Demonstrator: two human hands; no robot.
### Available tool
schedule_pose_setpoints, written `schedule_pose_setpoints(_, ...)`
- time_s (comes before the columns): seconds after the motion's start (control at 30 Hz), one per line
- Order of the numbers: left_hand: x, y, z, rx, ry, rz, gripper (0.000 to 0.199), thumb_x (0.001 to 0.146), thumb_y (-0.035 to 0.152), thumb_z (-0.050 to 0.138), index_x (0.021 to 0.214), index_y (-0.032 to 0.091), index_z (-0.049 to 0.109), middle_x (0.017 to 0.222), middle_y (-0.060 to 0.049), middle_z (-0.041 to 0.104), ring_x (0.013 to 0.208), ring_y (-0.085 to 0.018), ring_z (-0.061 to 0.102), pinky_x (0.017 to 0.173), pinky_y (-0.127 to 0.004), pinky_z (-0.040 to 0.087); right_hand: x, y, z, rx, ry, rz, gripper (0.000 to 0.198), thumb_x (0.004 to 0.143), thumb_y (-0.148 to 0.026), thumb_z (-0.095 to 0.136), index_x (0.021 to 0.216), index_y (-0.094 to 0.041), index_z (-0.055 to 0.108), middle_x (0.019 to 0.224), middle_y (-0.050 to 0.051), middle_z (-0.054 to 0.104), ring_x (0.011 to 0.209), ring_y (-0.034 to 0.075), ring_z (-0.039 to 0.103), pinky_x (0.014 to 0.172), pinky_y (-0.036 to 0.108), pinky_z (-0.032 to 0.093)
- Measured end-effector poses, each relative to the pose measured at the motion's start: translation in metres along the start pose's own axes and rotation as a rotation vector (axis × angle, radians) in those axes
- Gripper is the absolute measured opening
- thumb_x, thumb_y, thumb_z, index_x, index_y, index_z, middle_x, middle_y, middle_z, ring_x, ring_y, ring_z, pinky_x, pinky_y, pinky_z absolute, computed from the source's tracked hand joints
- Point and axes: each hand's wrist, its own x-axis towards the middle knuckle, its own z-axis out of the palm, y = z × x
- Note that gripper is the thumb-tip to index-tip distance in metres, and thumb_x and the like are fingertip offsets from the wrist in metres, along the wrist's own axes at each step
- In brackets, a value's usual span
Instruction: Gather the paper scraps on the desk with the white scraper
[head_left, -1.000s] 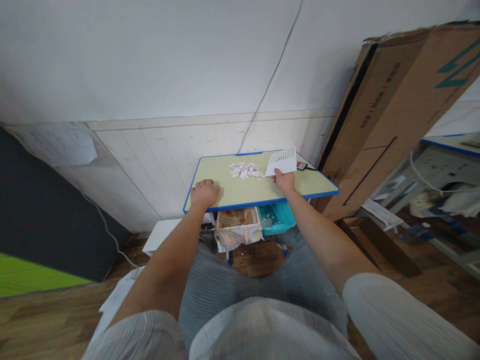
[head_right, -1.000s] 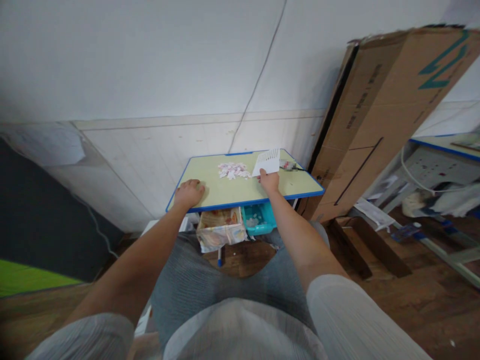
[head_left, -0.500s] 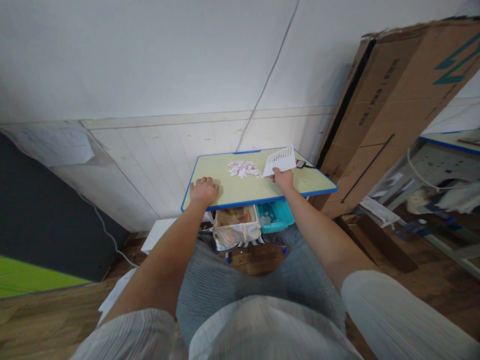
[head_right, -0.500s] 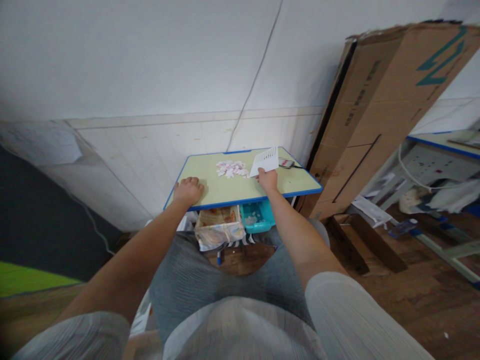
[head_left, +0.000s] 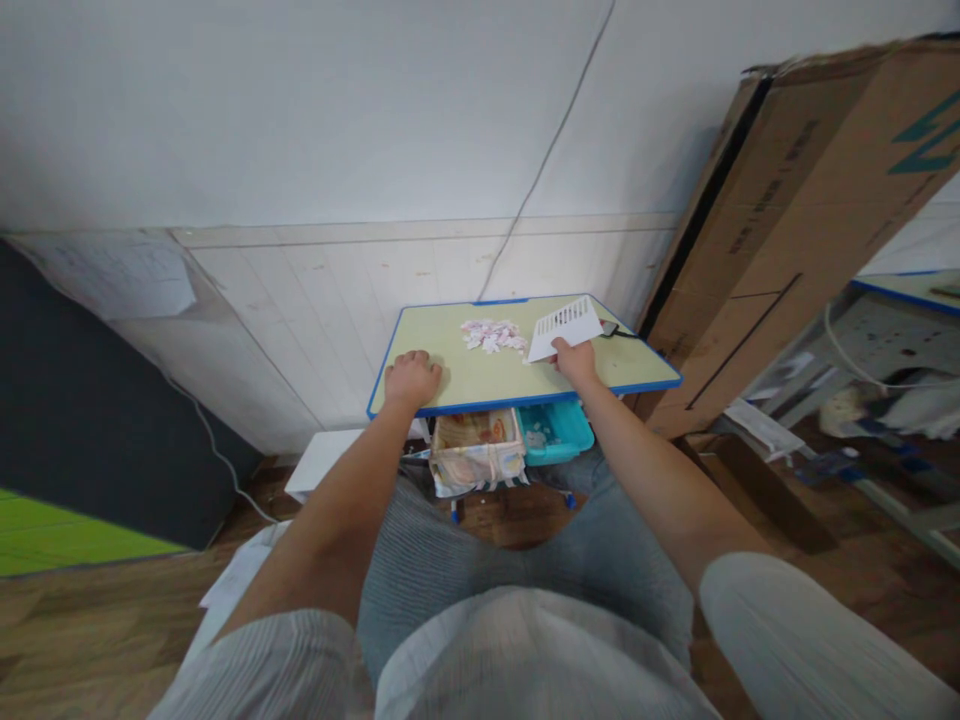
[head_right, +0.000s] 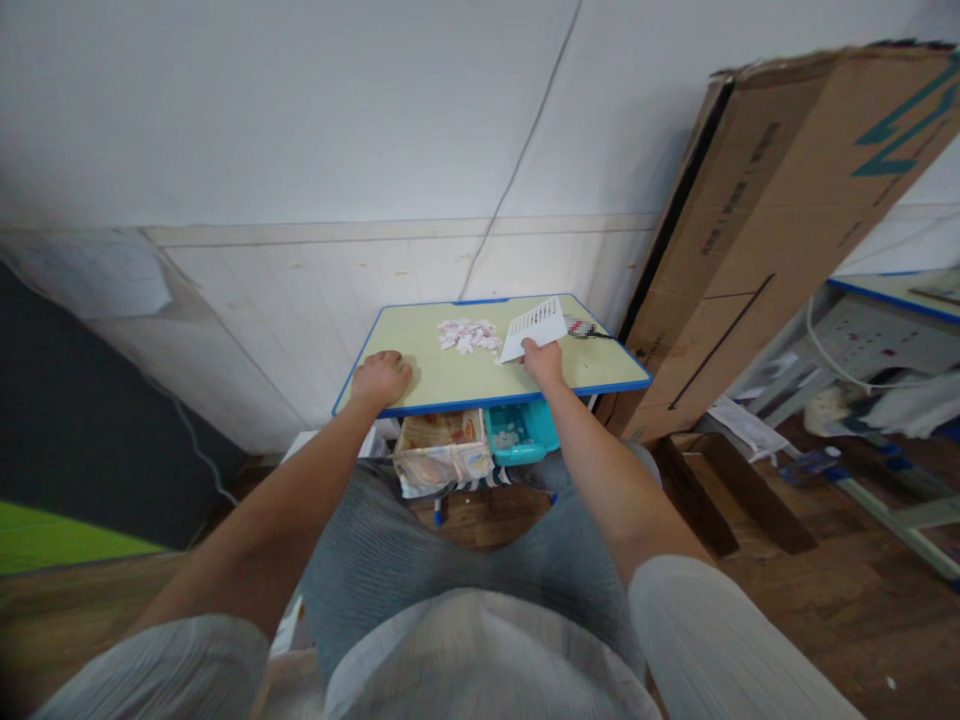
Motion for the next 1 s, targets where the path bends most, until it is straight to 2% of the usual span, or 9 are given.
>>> schedule_pose_setpoints(0.13,0.002,-0.002,0.002,-0.015,0.008,-0.002,0.050,0.115,0.038,0.047,0.149,0.013,0.074,0.161,-0.023,0.071,0.151,-0.040,0.063,0.123,-0.050,0.053,-0.006,0.001,-0.010,-0.007,-0.026,0.017,0.045,0.112,-0.043,0.081,0.149,-0.020,0.072,0.150,0.014,0.074,0.126,0.030,0.078,0.105,0.053,0.069)
schedule_pose_setpoints(0.27,0.002,-0.003,0.002,-0.017,0.005,-0.006,0.050,0.114,0.038,0.049,0.149,0.014,0.075,0.160,-0.023,0.071,0.150,-0.041,0.064,0.123,-0.051,0.054,-0.006,0.000,-0.016,0.026,0.009,0.033,0.045,0.112,-0.043,0.081,0.149,-0.020,0.072,0.149,0.013,0.075,0.124,0.030,0.078,0.104,0.052,0.070)
schedule_pose_setpoints(0.4,0.002,-0.003,0.001,-0.014,0.005,-0.006,0.052,0.113,0.039,0.048,0.149,0.012,0.075,0.160,-0.023,0.072,0.149,-0.042,0.065,0.122,-0.052,0.055,-0.006,-0.001,-0.016,0.067,0.034,0.034,0.045,0.112,-0.043,0.081,0.149,-0.020,0.072,0.148,0.013,0.075,0.124,0.030,0.078,0.103,0.052,0.070)
schedule_pose_setpoints(0.87,0.003,-0.003,0.001,-0.016,0.004,-0.011,0.055,0.112,0.040,0.049,0.150,0.011,0.075,0.158,-0.023,0.073,0.148,-0.041,0.066,0.121,-0.051,0.057,-0.008,0.000,-0.018,0.107,-0.032,0.022,0.046,0.111,-0.043,0.082,0.149,-0.020,0.073,0.151,0.013,0.074,0.126,0.031,0.078,0.105,0.053,0.070)
schedule_pose_setpoints(1.0,0.003,-0.003,0.002,-0.020,0.010,-0.015,0.053,0.112,0.041,0.049,0.148,0.013,0.076,0.157,-0.022,0.074,0.147,-0.040,0.067,0.121,-0.050,0.056,-0.005,0.002,-0.022,0.124,-0.011,0.029,0.045,0.111,-0.044,0.082,0.148,-0.019,0.074,0.150,0.013,0.075,0.125,0.031,0.078,0.103,0.052,0.070)
